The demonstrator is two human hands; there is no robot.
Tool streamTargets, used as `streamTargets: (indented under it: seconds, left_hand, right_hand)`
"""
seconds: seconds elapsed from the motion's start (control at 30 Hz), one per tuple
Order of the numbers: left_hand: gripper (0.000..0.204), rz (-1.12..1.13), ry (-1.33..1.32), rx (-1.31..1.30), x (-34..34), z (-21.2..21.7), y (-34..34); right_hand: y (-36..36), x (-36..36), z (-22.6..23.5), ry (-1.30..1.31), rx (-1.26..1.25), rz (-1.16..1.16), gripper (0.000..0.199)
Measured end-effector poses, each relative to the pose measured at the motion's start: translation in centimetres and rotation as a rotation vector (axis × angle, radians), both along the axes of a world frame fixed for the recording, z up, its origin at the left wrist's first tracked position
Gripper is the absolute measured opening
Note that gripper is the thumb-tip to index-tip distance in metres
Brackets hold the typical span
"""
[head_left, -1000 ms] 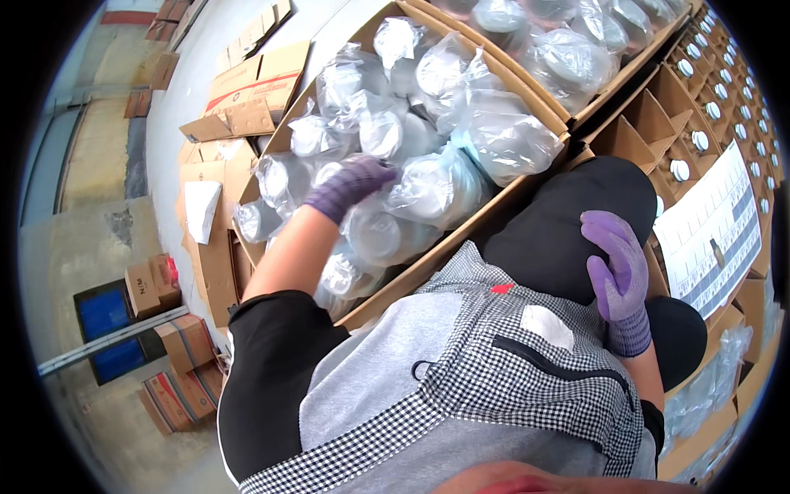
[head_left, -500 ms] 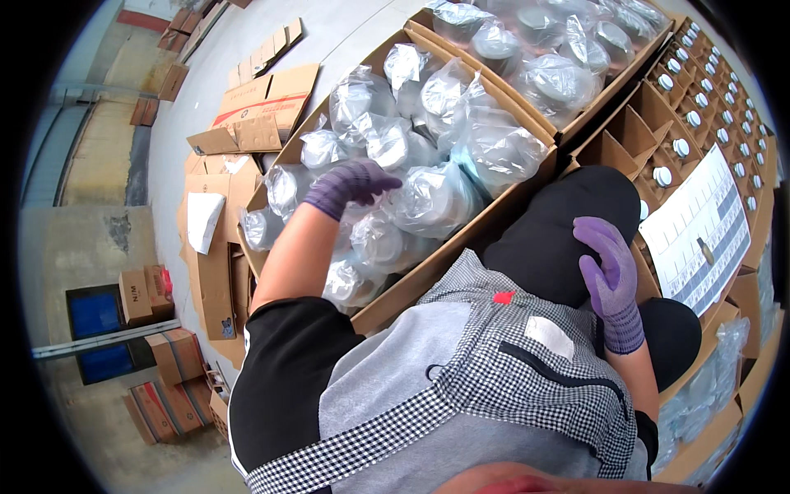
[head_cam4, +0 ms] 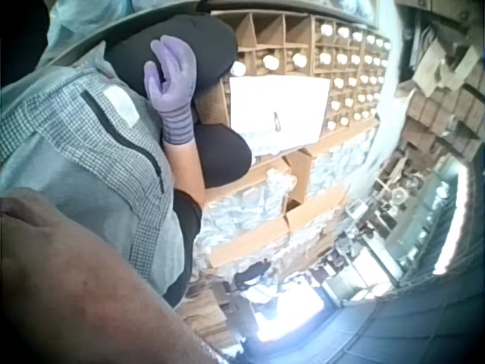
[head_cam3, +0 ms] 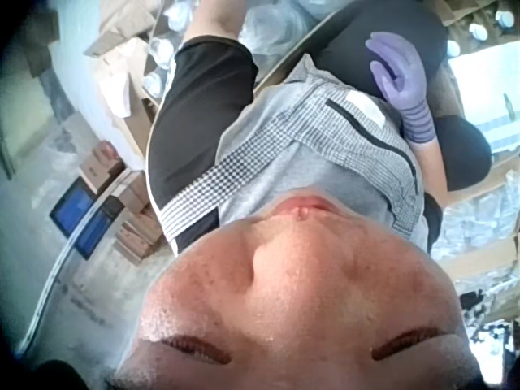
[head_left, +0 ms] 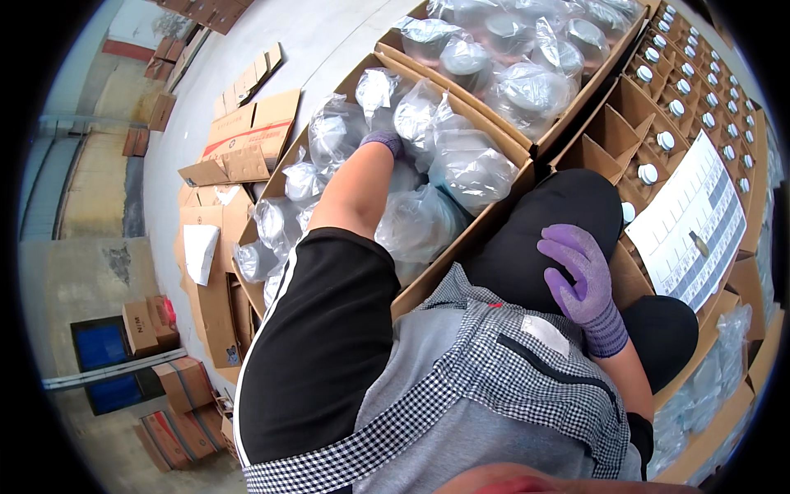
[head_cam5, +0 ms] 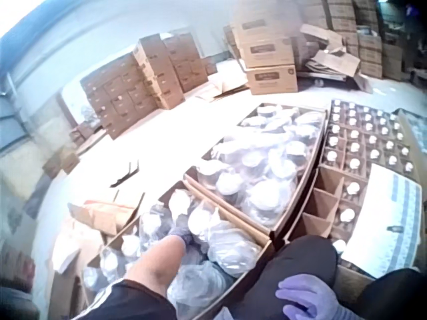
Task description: The person assembles vacuum flasks by removing plastic wrapping from components, inserting a reflective liner into the flask casing, and applying product labels to the exterior.
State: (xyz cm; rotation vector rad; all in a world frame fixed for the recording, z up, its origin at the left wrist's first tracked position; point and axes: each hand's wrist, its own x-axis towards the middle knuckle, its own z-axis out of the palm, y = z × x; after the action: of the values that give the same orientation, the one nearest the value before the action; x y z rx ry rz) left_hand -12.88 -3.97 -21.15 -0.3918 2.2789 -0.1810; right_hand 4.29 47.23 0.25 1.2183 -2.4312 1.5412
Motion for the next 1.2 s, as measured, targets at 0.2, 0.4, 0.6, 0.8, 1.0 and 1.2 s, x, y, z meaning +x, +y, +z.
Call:
streamTargets:
  seconds: [0.2,0.4,0.6,0.8,1.0,1.2]
  left_hand:
    - [0.048,0.004,0.104,-0.021,1.9,1.7,1.0]
    - [0.038,-0.423,-0.088,-0.204,4.1,10.0,6.5]
    - [0.03,-0.354,0.148,-0.138,6.0,12.7,5.0]
    - [0.022,-1.072,0.381,0.181,9.2,7.5,11.6]
    - [0.029,-0.944,0.04,-0.062,8.7,17.9,16.0]
    - [0.028,-0.914,0.492,-0.061,11.3,32.0,9.2]
  right_hand:
    - [0.1,-0.3,0.3,-0.013,-0.046,0.03,0.037]
    - [0.7,0.5,-0.1,-0.006,-0.05,0.072,0.036]
    - [0.0,-0.1,-0.6,0.006,-0.09,0.081,0.035]
    - [-0.3,0.5,-0.5,0.0,-0.071,0.117,0.034]
    - [1.2,0.9,-0.7,0.006,-0.06,0.051,0.035]
    - [1.9,2.1,0.2,-0.06,-0.074,0.02,0.035]
